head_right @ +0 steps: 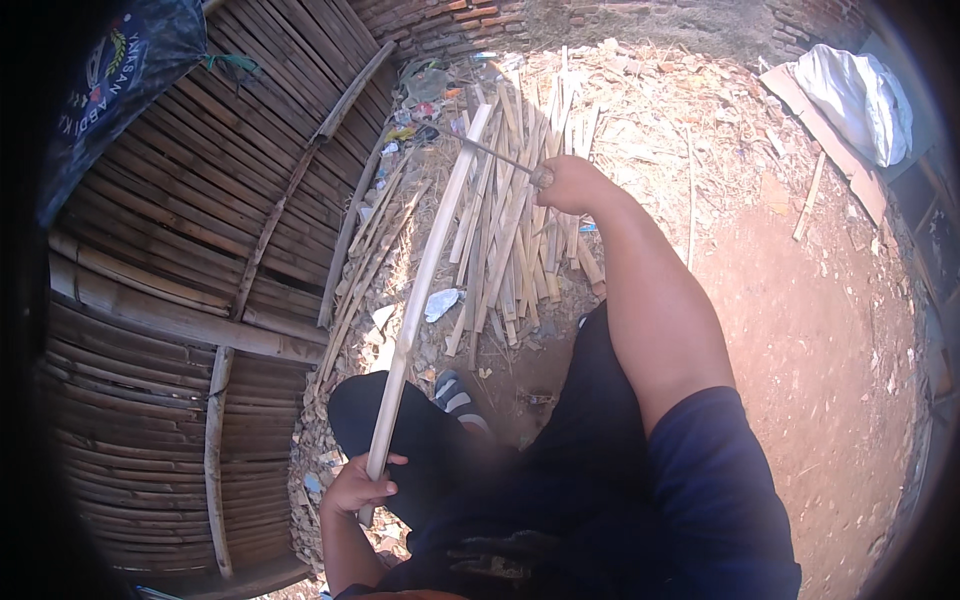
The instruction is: The person scrapes the outer layer off a bamboo strip using a blade held in one hand while stabilizing the strip with the other hand.
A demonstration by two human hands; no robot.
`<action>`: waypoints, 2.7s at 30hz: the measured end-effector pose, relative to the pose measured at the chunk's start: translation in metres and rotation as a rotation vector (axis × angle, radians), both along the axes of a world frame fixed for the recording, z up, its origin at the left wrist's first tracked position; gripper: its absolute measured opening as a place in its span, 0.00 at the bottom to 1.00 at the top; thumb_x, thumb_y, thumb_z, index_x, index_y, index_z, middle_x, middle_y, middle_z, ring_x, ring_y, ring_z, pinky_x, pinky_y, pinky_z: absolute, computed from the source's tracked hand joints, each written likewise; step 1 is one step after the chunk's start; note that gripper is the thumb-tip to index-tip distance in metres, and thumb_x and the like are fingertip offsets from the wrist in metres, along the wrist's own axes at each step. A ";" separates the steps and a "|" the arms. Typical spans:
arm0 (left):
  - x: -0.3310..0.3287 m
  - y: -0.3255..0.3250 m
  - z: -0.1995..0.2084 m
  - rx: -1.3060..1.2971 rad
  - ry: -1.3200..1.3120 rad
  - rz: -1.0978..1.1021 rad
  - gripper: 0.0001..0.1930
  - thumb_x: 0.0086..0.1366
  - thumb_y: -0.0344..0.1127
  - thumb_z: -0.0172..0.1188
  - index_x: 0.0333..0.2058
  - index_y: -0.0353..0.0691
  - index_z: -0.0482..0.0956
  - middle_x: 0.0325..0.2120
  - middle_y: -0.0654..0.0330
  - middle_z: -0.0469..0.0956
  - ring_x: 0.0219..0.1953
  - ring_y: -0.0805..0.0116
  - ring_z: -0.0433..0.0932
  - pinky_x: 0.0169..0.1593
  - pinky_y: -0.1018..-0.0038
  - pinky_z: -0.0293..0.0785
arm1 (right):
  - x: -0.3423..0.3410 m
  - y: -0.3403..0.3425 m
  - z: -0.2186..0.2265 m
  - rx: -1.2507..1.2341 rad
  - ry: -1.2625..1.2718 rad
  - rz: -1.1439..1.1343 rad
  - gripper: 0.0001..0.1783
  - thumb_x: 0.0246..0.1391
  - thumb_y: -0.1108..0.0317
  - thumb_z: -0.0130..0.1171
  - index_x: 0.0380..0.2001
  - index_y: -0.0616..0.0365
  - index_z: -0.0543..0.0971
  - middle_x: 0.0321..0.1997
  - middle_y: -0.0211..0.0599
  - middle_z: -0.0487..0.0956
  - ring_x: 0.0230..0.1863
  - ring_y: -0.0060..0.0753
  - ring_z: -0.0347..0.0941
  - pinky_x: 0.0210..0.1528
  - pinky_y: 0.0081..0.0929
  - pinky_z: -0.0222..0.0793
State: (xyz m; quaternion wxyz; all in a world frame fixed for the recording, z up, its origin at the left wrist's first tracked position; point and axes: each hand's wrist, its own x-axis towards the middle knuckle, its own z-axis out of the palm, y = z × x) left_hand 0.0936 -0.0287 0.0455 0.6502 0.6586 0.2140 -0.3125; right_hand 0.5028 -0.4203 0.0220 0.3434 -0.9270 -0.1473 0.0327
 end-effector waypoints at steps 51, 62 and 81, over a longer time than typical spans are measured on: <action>-0.007 0.006 -0.003 -0.024 -0.035 0.000 0.28 0.56 0.23 0.72 0.56 0.33 0.76 0.15 0.71 0.68 0.15 0.82 0.65 0.20 0.81 0.60 | -0.082 0.070 0.057 -0.339 -0.030 0.750 0.24 0.47 0.56 0.70 0.47 0.52 0.83 0.44 0.48 0.84 0.48 0.51 0.80 0.51 0.44 0.75; -0.003 0.000 -0.002 -0.028 -0.017 0.020 0.27 0.57 0.24 0.72 0.56 0.32 0.76 0.14 0.72 0.68 0.14 0.83 0.64 0.21 0.81 0.59 | -0.050 0.037 0.049 -0.156 0.054 0.362 0.29 0.49 0.54 0.70 0.52 0.57 0.81 0.49 0.52 0.82 0.53 0.52 0.78 0.57 0.44 0.73; -0.005 0.002 -0.003 -0.033 -0.019 0.031 0.28 0.56 0.24 0.72 0.57 0.31 0.75 0.14 0.72 0.68 0.15 0.83 0.65 0.21 0.81 0.59 | -0.050 0.032 0.051 -0.174 0.073 0.366 0.33 0.47 0.54 0.71 0.56 0.57 0.79 0.52 0.52 0.81 0.56 0.52 0.77 0.58 0.42 0.72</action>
